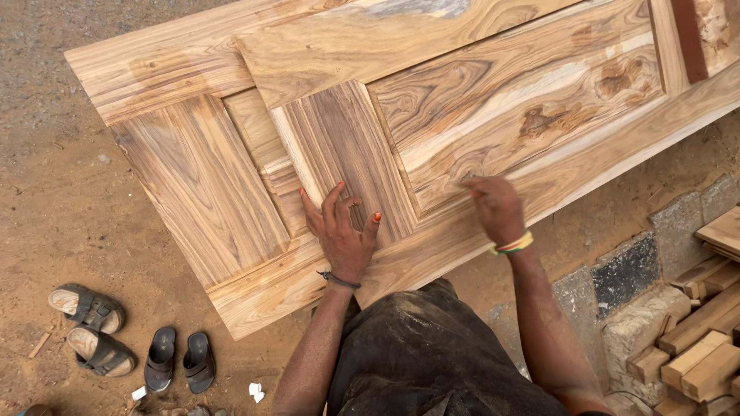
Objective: The person sands a large wooden panel with a sanding block, moving systematically across the surface to smooth the wood grain. The camera remains in a stable overhead position throughout the task.
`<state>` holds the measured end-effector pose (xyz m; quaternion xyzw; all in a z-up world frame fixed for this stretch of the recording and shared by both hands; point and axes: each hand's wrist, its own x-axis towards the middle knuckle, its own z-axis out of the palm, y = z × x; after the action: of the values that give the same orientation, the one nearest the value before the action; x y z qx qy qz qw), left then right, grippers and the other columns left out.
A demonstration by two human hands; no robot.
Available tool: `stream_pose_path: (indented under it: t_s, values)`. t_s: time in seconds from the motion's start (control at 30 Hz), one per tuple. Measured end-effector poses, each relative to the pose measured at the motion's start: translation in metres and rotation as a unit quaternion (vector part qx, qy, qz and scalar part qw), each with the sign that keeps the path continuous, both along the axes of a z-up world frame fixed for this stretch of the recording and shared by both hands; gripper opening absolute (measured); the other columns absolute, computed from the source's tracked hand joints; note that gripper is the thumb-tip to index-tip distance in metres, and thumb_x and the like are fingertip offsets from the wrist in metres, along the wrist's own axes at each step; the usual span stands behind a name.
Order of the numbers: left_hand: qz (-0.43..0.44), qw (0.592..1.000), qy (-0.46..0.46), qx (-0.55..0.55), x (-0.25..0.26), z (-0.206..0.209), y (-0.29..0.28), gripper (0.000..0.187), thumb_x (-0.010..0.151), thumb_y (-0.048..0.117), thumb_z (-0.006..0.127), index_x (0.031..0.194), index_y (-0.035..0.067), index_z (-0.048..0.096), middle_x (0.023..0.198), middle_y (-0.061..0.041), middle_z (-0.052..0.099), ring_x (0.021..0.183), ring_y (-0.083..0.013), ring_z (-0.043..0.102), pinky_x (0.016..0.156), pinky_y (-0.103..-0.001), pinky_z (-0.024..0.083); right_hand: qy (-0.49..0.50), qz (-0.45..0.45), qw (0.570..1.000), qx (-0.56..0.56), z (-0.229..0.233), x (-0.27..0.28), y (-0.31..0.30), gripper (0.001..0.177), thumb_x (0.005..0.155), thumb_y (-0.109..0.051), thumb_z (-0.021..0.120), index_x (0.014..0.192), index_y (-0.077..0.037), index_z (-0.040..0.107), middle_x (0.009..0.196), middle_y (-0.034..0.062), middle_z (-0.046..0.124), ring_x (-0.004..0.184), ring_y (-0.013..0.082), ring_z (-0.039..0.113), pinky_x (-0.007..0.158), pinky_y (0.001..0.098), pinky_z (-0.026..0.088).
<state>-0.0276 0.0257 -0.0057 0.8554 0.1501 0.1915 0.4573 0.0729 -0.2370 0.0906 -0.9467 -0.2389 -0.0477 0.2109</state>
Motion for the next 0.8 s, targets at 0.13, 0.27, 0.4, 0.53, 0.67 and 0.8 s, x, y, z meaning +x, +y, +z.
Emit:
stream_pose_path:
  t_s: [0.13,0.27,0.4,0.53,0.67,0.8]
  values:
    - [-0.005,1.0,0.007,0.003,0.0,-0.005,-0.002,0.069,0.1,0.073,0.045,0.109,0.008,0.066,0.149,-0.008,0.048,0.158,-0.0501,0.008,0.123,-0.078,0.015,-0.079,-0.046,0.994,0.055,-0.015,-0.002,-0.015,0.016,0.101,-0.001,0.065,0.115,-0.002,0.073,0.113,0.0157,0.074,0.104,0.0306,0.07,0.09,0.0408,0.055]
    - [-0.01,1.0,0.01,0.002,0.001,-0.003,-0.001,0.068,0.1,0.073,0.046,0.108,0.008,0.066,0.149,-0.009,0.048,0.158,-0.0503,0.008,0.123,-0.078,0.015,-0.153,-0.004,0.988,-0.016,-0.029,-0.006,0.004,0.03,0.092,0.006,0.062,0.118,-0.004,0.073,0.114,0.0139,0.075,0.105,0.0308,0.069,0.093,0.0432,0.056]
    - [-0.021,1.0,0.014,-0.005,0.0,-0.004,-0.001,0.071,0.1,0.073,0.046,0.108,0.006,0.067,0.148,-0.009,0.05,0.157,-0.0512,0.007,0.122,-0.078,0.015,-0.178,-0.052,0.978,-0.097,-0.046,-0.033,0.032,0.036,0.086,0.005,0.061,0.118,-0.003,0.075,0.116,0.0145,0.075,0.099,0.032,0.065,0.087,0.0425,0.056]
    - [-0.024,1.0,0.015,-0.005,0.0,0.0,0.0,0.072,0.1,0.072,0.046,0.109,0.004,0.068,0.148,-0.008,0.05,0.158,-0.0508,0.006,0.123,-0.078,0.014,-0.148,-0.076,0.977,-0.13,-0.055,-0.057,0.05,0.027,0.09,-0.001,0.068,0.115,-0.005,0.077,0.109,0.0124,0.077,0.086,0.0262,0.064,0.071,0.0393,0.055]
    - [-0.032,0.999,0.003,-0.024,0.0,0.001,0.003,0.072,0.101,0.072,0.047,0.11,0.003,0.068,0.149,-0.009,0.05,0.158,-0.0507,0.006,0.122,-0.077,0.014,-0.123,-0.057,0.982,-0.13,-0.037,-0.056,0.022,0.022,0.092,-0.001,0.061,0.109,-0.007,0.074,0.107,0.0134,0.074,0.094,0.0284,0.067,0.08,0.0415,0.058]
    - [-0.033,0.999,-0.005,-0.018,-0.003,0.0,0.004,0.07,0.102,0.071,0.047,0.108,0.004,0.069,0.148,-0.009,0.05,0.158,-0.0508,0.005,0.124,-0.077,0.014,-0.04,-0.188,0.972,-0.139,-0.023,0.0,-0.008,0.014,0.104,-0.006,0.061,0.103,-0.003,0.075,0.092,0.0178,0.074,0.082,0.0325,0.067,0.076,0.0447,0.054]
